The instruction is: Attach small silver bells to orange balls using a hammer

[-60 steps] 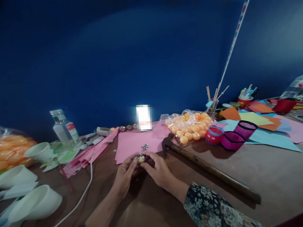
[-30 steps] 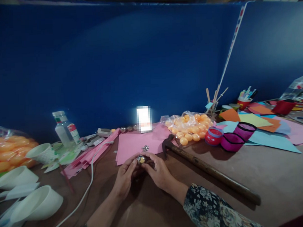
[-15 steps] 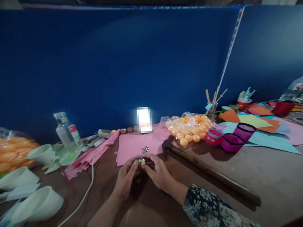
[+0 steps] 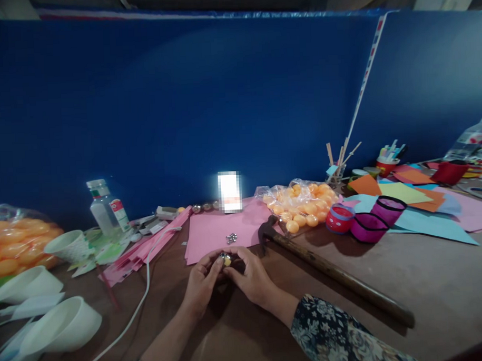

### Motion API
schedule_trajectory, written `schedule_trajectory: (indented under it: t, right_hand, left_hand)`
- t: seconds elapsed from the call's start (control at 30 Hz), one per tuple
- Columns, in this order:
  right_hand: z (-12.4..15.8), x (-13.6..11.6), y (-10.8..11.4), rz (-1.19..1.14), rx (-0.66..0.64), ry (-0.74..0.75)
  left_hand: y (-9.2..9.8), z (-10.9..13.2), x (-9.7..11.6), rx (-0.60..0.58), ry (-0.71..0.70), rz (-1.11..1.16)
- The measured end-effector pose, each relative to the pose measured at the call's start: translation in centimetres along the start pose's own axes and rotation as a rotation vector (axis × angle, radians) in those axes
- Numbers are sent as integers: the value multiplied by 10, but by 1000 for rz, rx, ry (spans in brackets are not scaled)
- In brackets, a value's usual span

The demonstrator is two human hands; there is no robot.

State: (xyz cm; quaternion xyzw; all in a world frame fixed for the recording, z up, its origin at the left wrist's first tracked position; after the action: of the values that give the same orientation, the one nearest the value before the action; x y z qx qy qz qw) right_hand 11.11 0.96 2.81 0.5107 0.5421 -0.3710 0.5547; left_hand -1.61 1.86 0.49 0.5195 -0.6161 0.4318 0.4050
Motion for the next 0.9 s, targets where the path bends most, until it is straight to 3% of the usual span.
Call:
schedule_trajectory:
  t: [0.23, 0.53, 0.9]
  right_hand:
    - [-1, 4, -1, -106, -5, -21]
    - [1, 4, 0, 77, 31, 39]
    - [-2, 3, 1, 135, 42, 83]
  left_hand:
    - [-2, 2, 3, -16, -29, 23]
    - [0, -1, 8, 3, -122, -123]
    - [-4, 0, 9, -35, -55, 10]
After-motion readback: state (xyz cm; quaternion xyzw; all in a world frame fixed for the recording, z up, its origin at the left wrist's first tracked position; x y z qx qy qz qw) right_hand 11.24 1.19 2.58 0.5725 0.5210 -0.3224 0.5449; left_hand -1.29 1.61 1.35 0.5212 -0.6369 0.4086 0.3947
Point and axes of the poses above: each hand's wrist, its own z-axis away from the middle knuckle, its own y-axis out of the back of the hand, x = y × z, the point moved 4 cm from there along -z, towards the middle knuckle, and after that the axes turned 14 degrees about -y, right-handed, at the moved point
